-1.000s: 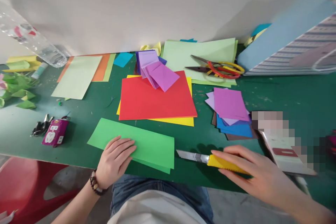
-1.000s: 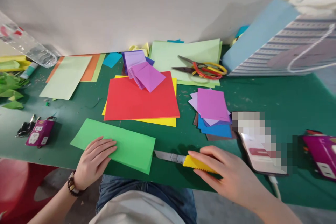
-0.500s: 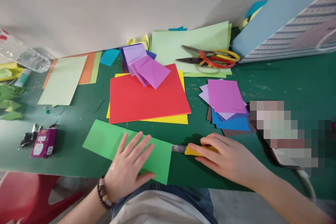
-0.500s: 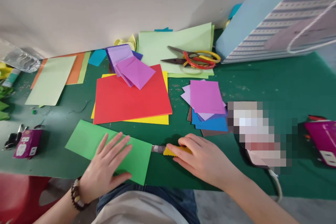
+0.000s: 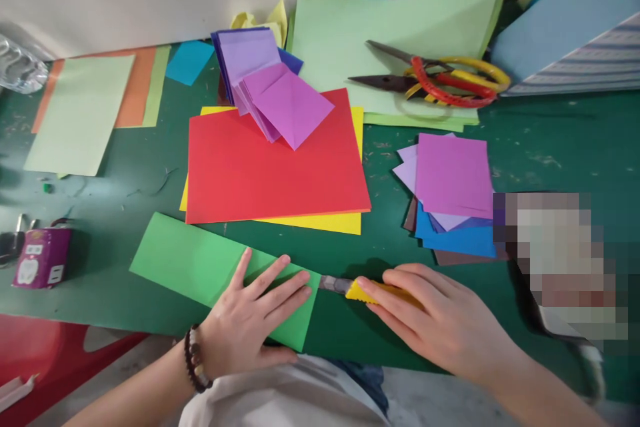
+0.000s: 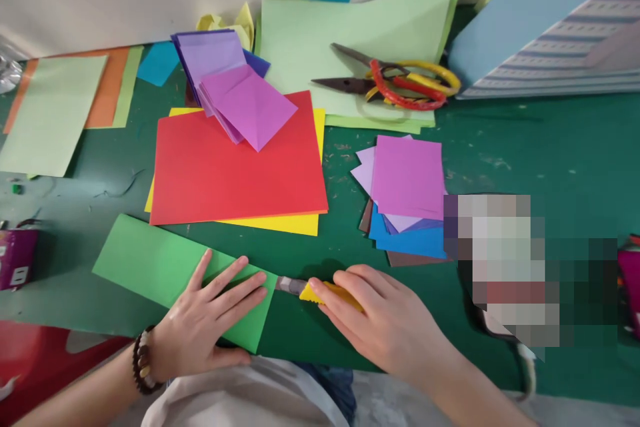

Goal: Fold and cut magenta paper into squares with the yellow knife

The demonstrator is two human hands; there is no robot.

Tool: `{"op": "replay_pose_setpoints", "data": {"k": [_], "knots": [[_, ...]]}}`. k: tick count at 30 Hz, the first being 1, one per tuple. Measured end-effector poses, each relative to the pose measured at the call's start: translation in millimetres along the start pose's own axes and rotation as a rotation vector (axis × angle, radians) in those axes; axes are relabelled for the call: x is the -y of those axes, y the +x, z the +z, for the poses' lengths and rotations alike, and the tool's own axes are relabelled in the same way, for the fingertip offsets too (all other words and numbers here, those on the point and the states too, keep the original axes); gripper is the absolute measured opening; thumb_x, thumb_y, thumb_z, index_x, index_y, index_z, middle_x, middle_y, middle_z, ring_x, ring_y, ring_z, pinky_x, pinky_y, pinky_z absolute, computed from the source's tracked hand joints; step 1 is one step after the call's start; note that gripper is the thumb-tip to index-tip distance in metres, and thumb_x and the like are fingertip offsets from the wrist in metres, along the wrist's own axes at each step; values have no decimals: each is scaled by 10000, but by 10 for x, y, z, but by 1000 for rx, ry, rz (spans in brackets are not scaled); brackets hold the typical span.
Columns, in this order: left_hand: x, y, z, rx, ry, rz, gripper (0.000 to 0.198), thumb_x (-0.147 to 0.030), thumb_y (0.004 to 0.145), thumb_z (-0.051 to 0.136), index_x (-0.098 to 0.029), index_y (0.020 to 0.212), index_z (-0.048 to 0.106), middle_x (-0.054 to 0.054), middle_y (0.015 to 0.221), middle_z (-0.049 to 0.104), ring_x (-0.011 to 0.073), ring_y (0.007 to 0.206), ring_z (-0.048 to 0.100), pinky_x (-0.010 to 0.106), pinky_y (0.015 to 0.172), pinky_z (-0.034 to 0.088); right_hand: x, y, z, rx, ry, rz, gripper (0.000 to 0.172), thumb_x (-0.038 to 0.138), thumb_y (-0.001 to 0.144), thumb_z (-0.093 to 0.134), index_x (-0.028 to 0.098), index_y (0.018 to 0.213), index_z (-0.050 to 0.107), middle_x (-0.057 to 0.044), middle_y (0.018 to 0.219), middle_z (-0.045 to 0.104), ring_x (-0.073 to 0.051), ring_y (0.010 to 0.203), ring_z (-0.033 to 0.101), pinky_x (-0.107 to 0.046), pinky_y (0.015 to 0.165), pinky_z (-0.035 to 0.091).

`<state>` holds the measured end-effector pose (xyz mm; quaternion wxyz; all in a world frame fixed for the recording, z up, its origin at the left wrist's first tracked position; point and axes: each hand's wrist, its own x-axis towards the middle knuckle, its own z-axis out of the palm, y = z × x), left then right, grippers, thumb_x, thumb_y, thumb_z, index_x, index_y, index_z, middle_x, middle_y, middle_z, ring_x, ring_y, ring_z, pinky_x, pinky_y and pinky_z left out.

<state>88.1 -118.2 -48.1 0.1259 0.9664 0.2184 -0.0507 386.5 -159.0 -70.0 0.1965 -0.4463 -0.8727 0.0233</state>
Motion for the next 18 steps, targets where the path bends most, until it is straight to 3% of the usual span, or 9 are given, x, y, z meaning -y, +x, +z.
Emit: {"op": "replay_pose_setpoints", "data": {"k": [6, 10, 18], "knots": [[-133, 54, 3, -43, -8, -88, 759, -708, 871, 415, -176, 1409, 477, 47, 1538, 377, 374, 1456, 150, 622, 1141, -149, 7, 10, -23, 21, -8, -12, 226, 179, 847, 648, 180, 1069, 687, -55, 831, 639, -172, 796, 599, -303, 713, 539], [-165, 39, 66, -50, -22, -132, 643, -599, 900, 490, -218, 1417, 468, 39, 1517, 413, 367, 1447, 186, 630, 1154, -88, 7, 12, -34, 26, -12, 4, 222, 188, 847, 654, 188, 1066, 691, -52, 829, 642, -171, 795, 599, -305, 720, 542], [-161, 12, 131, -94, -77, -131, 686, -625, 877, 510, -203, 1416, 466, 46, 1510, 422, 358, 1463, 155, 650, 1157, -58, -3, -6, -28, 39, 8, 29, 244, 196, 837, 666, 212, 1078, 691, -45, 831, 644, -171, 783, 598, -300, 697, 536]]}}
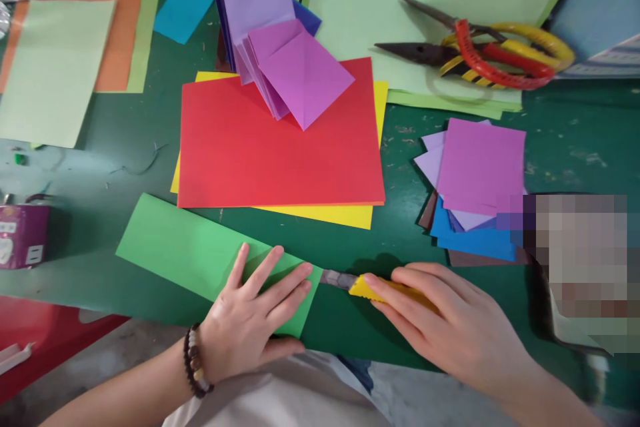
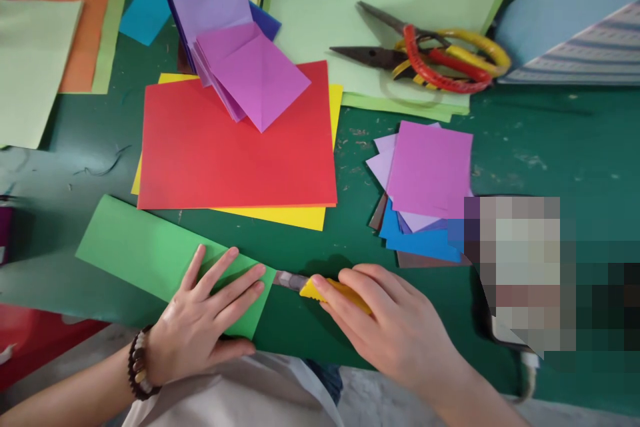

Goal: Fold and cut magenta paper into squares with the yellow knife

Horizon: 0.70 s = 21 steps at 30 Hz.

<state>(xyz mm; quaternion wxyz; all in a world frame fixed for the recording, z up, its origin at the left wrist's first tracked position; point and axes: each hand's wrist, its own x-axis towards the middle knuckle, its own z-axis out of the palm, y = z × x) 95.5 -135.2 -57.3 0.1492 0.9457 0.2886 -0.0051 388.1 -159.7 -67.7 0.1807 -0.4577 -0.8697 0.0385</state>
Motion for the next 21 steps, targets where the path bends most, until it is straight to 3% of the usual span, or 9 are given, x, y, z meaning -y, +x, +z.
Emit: {"op": "replay_pose_setpoints", "data": {"k": [7, 12, 18, 21], "knots": [[0, 12, -9, -1, -1, 6, 646, -613, 918, 442, -201, 1415, 468, -19, 1557, 330, 353, 1466, 129, 635, 1157, -95, -38, -46, 6, 15, -1, 3, 251, 207, 839, 667, 222, 1088, 685, -48, 838, 647, -175, 801, 601, -301, 701, 535], [-11, 7, -5, -16, -11, -2, 667, -619, 904, 469, -203, 1424, 454, 18, 1526, 395, 349, 1464, 157, 639, 1160, -69, -73, -84, 10, 22, 20, 26, 308, 203, 830, 673, 233, 1136, 663, -46, 854, 644, -178, 815, 602, -302, 701, 531], [-11, 10, -11, 7, -13, 1, 674, -619, 909, 462, -197, 1435, 435, 19, 1540, 371, 350, 1463, 154, 635, 1155, -97, -79, -86, 20, 18, 11, 20, 306, 196, 823, 682, 221, 1127, 662, -52, 863, 633, -179, 817, 593, -303, 713, 522], [-17, 5, 6, -12, -12, -8, 682, -629, 894, 484, -200, 1422, 451, 57, 1536, 379, 354, 1453, 195, 637, 1162, -52, -83, -81, 22, 4, 28, 2, 294, 198, 821, 683, 205, 1115, 666, -52, 857, 627, -176, 811, 590, -302, 711, 519]]}}
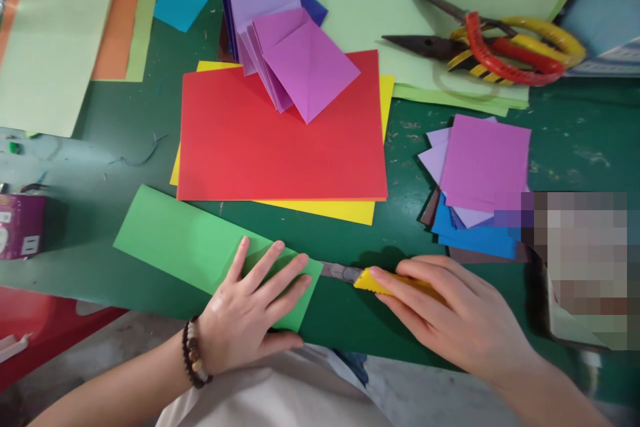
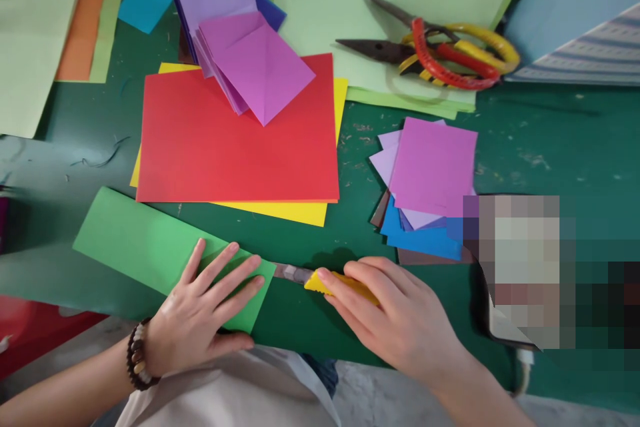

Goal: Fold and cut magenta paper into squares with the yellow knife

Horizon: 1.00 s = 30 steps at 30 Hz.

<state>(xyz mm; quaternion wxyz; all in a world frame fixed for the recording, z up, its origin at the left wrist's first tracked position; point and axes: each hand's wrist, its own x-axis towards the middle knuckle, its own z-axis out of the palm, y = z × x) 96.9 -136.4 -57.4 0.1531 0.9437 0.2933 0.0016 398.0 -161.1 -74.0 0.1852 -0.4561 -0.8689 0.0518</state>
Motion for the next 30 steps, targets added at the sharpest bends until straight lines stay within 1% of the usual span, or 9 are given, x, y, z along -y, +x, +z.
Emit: {"op": "replay_pose_setpoints", "data": {"k": [2, 4, 8, 10, 15, 19, 25, 30], "knots": [[-4, -7, 10, -27, -10, -18, 682, -635, 882, 500, -210, 1414, 462, 88, 1517, 406, 354, 1442, 238, 642, 1164, -4, 5, 12, 3, -12, 1, -7, 283, 198, 825, 680, 190, 1108, 666, -55, 854, 622, -177, 811, 588, -301, 705, 515], [-5, -14, 15, -32, -11, -22, 689, -639, 878, 504, -216, 1419, 455, 98, 1503, 422, 353, 1435, 259, 647, 1162, 10, 19, 35, 8, -19, 1, -16, 286, 189, 822, 686, 170, 1106, 664, -61, 853, 617, -180, 810, 582, -301, 701, 509], [-1, -20, 15, -5, -3, -1, 803, -711, 831, 504, -206, 1449, 412, 100, 1507, 415, 360, 1435, 255, 646, 1159, -31, 56, 105, 29, -21, 5, -41, 294, 184, 812, 701, 157, 1103, 666, -67, 855, 616, -188, 817, 572, -313, 722, 504], [-1, -18, 20, -11, -10, 0, 844, -743, 806, 502, -202, 1448, 413, 99, 1509, 414, 359, 1438, 246, 640, 1159, -50, 73, 138, 41, -25, 6, -47, 293, 185, 806, 709, 159, 1095, 672, -70, 859, 620, -195, 823, 572, -322, 730, 503], [-5, -13, 35, -30, -7, -4, 796, -722, 812, 520, -199, 1409, 465, 101, 1501, 425, 359, 1435, 255, 637, 1162, -44, 104, 163, 56, -37, 9, -35, 292, 168, 796, 716, 142, 1083, 672, -73, 861, 621, -197, 822, 569, -320, 717, 497], [0, -22, 33, -27, -2, -4, 785, -717, 814, 524, -203, 1405, 470, 100, 1493, 437, 357, 1431, 266, 632, 1167, -29, 86, 129, 42, -30, 12, -31, 313, 155, 794, 714, 135, 1102, 659, -76, 876, 615, -198, 831, 569, -322, 715, 496], [5, -28, 33, -22, -7, 7, 795, -715, 825, 507, -198, 1425, 446, 96, 1510, 413, 360, 1436, 250, 637, 1163, -49, 41, 92, 20, -27, -6, -30, 331, 145, 788, 716, 120, 1113, 657, -84, 879, 602, -200, 827, 569, -324, 709, 495], [5, -21, 20, -6, 8, 18, 869, -727, 785, 555, -197, 1455, 401, 103, 1513, 406, 363, 1439, 239, 639, 1163, -48, 9, 101, 8, -23, -1, -32, 322, 171, 805, 705, 138, 1122, 659, -75, 878, 606, -188, 822, 572, -316, 722, 494]]}}
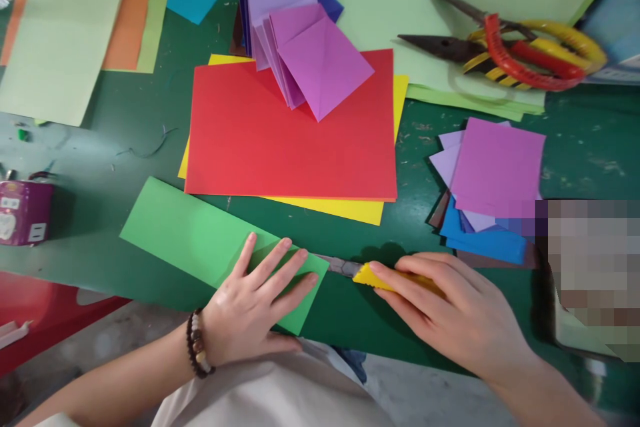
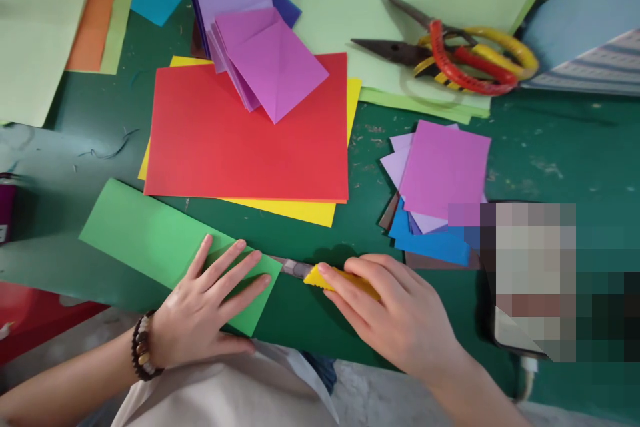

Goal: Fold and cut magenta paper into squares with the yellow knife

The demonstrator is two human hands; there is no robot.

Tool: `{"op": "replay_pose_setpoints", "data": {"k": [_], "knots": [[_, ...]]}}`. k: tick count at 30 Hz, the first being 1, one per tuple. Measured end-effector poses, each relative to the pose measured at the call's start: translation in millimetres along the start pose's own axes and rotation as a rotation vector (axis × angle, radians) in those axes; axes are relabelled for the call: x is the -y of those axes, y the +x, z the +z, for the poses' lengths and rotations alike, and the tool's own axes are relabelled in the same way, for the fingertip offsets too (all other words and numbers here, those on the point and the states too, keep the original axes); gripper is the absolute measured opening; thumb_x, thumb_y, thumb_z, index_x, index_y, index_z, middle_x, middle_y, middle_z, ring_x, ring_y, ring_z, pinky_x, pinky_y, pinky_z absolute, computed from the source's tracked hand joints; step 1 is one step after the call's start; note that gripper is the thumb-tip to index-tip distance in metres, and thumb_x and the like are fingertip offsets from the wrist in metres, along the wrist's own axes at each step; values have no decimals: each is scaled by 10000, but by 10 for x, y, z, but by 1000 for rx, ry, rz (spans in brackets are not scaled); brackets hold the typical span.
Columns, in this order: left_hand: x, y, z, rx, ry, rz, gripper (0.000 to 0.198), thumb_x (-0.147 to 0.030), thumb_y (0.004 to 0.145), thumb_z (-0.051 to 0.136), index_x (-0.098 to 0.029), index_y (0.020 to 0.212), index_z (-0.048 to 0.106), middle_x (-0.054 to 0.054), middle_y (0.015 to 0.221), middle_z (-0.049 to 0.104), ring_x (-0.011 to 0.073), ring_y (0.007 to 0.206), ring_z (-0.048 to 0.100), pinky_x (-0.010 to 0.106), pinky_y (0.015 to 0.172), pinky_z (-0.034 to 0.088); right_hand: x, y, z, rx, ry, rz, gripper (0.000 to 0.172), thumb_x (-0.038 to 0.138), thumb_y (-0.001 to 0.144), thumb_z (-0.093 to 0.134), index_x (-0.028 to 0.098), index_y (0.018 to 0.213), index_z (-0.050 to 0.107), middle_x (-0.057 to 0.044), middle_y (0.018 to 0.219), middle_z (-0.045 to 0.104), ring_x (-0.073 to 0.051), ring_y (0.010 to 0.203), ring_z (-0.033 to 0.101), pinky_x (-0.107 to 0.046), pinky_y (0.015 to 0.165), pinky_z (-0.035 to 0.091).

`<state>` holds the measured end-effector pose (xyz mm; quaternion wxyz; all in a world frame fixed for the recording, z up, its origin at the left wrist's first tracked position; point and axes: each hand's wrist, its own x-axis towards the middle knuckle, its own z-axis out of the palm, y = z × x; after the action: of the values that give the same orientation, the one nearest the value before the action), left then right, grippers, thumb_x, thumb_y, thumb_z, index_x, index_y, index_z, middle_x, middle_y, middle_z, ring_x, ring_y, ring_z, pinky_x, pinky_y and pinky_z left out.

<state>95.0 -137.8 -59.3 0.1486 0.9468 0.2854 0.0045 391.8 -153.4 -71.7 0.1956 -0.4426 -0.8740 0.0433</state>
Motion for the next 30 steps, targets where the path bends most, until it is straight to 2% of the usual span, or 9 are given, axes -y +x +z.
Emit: {"op": "replay_pose_setpoints", "data": {"k": [6, 10, 15, 18, 21, 23, 26, 30], "knots": [[-11, -7, -18, -10, -47, 34, 782, -651, 789, 626, -211, 1412, 457, 103, 1486, 443, 341, 1427, 279, 627, 1173, -17, -84, -1, -46, 38, 56, 7, 282, 177, 809, 702, 167, 1089, 666, -67, 891, 629, -191, 859, 586, -325, 764, 504], [-24, -5, -28, -12, -105, 33, 820, -633, 766, 666, -198, 1422, 436, 130, 1470, 453, 362, 1423, 280, 656, 1160, 52, -74, 34, -37, 55, 70, -7, 255, 188, 816, 696, 173, 1069, 668, -70, 891, 635, -196, 863, 581, -329, 768, 509], [-82, 24, -2, -82, -175, 23, 812, -698, 808, 552, -144, 1394, 464, 162, 1442, 475, 386, 1416, 281, 665, 1151, 75, -44, 82, 22, 51, 69, -46, 289, 190, 814, 696, 161, 1098, 655, -79, 896, 634, -209, 876, 575, -353, 769, 522], [-97, 37, 0, -116, -183, -11, 902, -778, 785, 478, -91, 1369, 484, 181, 1415, 497, 383, 1398, 313, 632, 1168, 99, -30, 92, 40, 46, 64, -32, 294, 195, 822, 688, 181, 1114, 654, -71, 905, 635, -204, 881, 579, -349, 766, 529], [-72, 23, -35, -68, -174, -37, 949, -794, 775, 468, -61, 1377, 472, 181, 1436, 478, 361, 1406, 307, 558, 1191, 151, -7, 94, 37, 40, 58, -15, 296, 188, 822, 685, 191, 1116, 654, -65, 905, 637, -194, 875, 584, -336, 757, 535], [-48, 3, -62, -20, -134, -48, 827, -708, 835, 497, -101, 1395, 465, 138, 1465, 462, 326, 1415, 306, 532, 1205, 123, 9, 94, 33, 32, 55, -7, 287, 183, 821, 683, 189, 1107, 657, -63, 898, 640, -187, 863, 590, -326, 746, 538], [-28, -23, -73, -3, -58, -54, 652, -575, 898, 526, -180, 1412, 458, 79, 1476, 465, 294, 1414, 323, 566, 1199, -3, 25, 87, 35, 18, 36, -5, 280, 187, 817, 686, 186, 1096, 662, -61, 888, 641, -183, 850, 597, -317, 737, 538], [-27, -35, -43, -11, -34, -58, 642, -570, 903, 523, -199, 1422, 446, 61, 1492, 448, 287, 1424, 307, 573, 1178, -98, 39, 78, 47, 1, 3, -22, 298, 179, 798, 708, 178, 1093, 662, -67, 889, 635, -188, 847, 593, -318, 736, 530]]}}
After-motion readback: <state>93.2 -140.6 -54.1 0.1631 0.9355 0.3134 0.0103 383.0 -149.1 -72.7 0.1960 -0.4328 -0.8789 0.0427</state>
